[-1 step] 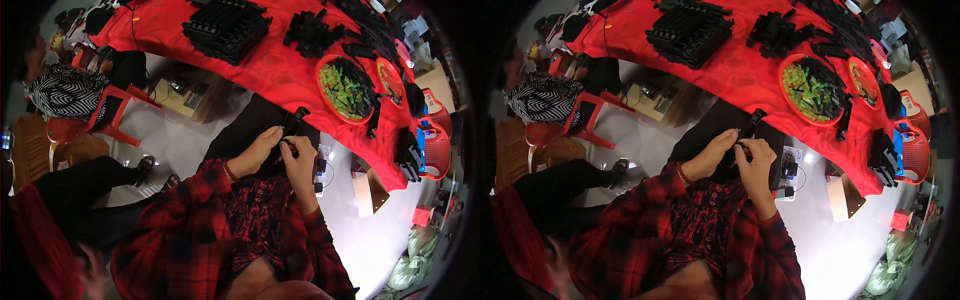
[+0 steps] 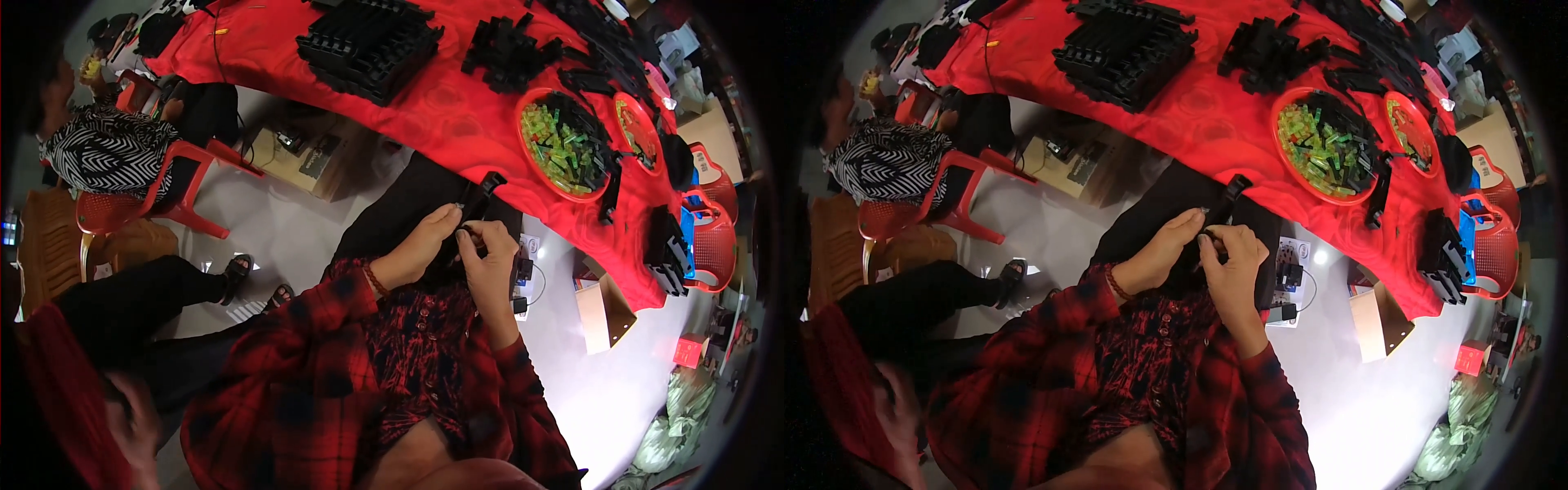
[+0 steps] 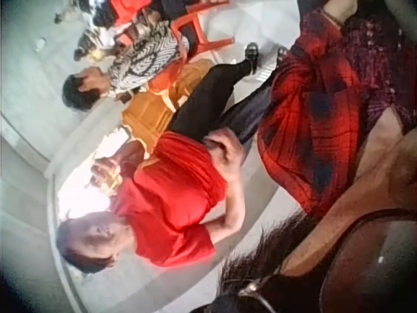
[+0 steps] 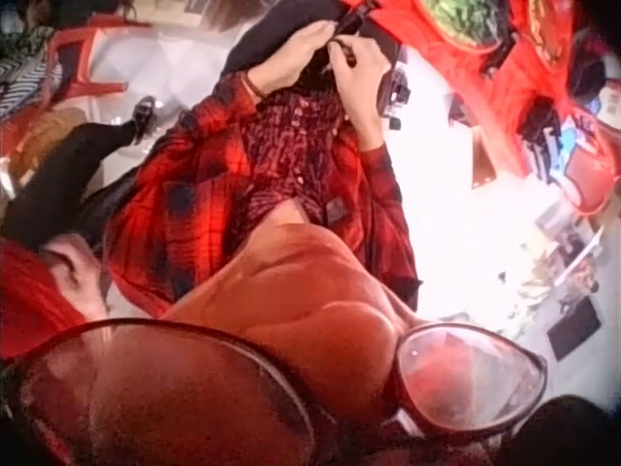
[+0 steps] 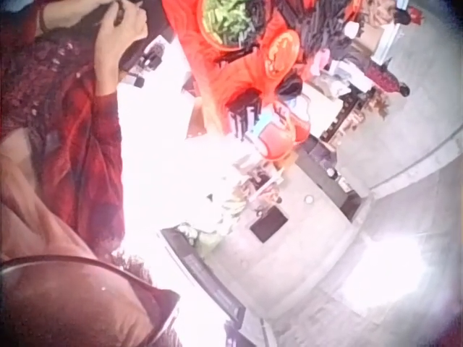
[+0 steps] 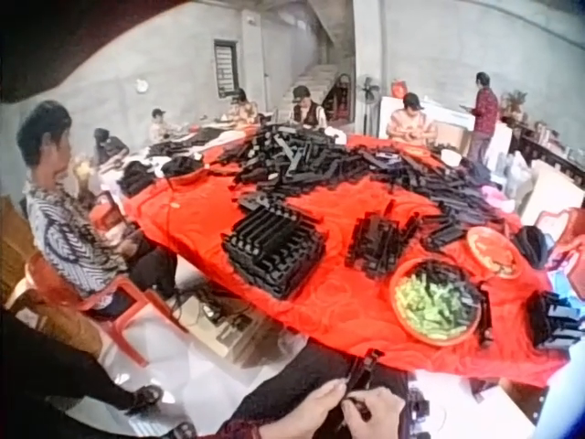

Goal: The person assembles level components by taking small vials from a dish and inserting them into black plastic housings by hand.

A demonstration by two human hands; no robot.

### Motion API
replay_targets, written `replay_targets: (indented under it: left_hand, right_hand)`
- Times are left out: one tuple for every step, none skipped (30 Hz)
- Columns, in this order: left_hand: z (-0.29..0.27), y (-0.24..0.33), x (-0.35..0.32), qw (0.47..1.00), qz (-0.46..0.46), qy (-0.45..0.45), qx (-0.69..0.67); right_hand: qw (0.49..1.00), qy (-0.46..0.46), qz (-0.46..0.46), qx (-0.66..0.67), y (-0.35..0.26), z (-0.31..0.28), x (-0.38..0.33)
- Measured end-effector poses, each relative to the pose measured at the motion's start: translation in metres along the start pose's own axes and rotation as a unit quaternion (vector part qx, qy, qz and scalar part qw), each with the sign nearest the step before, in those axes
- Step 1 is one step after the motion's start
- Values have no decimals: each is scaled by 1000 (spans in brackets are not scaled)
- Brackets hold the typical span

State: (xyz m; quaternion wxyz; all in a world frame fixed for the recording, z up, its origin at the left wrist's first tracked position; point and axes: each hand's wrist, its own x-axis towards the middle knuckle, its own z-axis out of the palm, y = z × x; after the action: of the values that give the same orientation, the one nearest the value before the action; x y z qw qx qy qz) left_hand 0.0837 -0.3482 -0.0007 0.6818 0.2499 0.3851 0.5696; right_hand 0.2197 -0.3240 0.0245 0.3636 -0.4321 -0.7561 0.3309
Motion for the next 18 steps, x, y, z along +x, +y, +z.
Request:
replay_targets:
  left_hand:
    - [0, -1, 3, 999, 38, 28, 15]
    - [-4, -2, 6, 999, 32, 41, 17]
    - [4, 4, 0, 998, 38, 47, 5]
    - [10, 11, -4, 997, 44, 55, -8]
    - [-11, 13, 8, 997, 35, 45, -55]
    - [-8, 12, 9, 997, 44, 5, -58]
    - [-6, 3, 11, 996, 30, -2, -88]
    - [-2, 13, 3, 995, 38, -14, -94]
    - [1, 19, 2, 994, 33, -8, -102]
    - [2, 21, 2, 993, 27, -1, -111]
    - [-1, 16, 4, 994, 26, 14, -110]
    - [-4, 15, 6, 993, 22, 17, -113]
    - [-7, 15, 7, 993, 19, 8, -116]
    - [-8, 14, 7, 993, 17, -2, -119]
    - [-7, 15, 6, 993, 16, 2, -121]
    - [-5, 17, 6, 989, -6, 5, -147]
    - [-5, 18, 5, 984, -28, 9, -174]
    - [-6, 18, 4, 984, -27, 12, -176]
  right_hand:
    - [998, 11, -31, -52, -3, 0, 1]
    - [998, 8, -24, -54, -3, 1, 6]
    - [994, 27, -78, -70, -8, -1, 3]
    - [986, 46, -132, -85, -13, -4, 2]
    - [984, 19, -133, -118, -8, 11, 18]
    - [978, 44, -150, -137, -9, 5, 15]
    - [970, 74, -172, -152, -7, 1, 10]
    - [968, 75, -187, -151, -18, -1, 11]
    - [965, 78, -199, -155, -21, -1, 15]
    - [961, 81, -211, -159, -22, -1, 17]
    - [962, 75, -208, -161, -22, 0, 16]
    - [963, 78, -207, -152, -21, 4, 16]
    - [964, 82, -207, -143, -21, 6, 16]
    - [965, 77, -204, -144, -20, 6, 16]
    - [964, 77, -204, -150, -20, 7, 16]
    - [964, 76, -203, -156, -20, 8, 16]
    - [964, 73, -202, -155, -19, 8, 16]
    - [966, 69, -198, -148, -19, 7, 17]
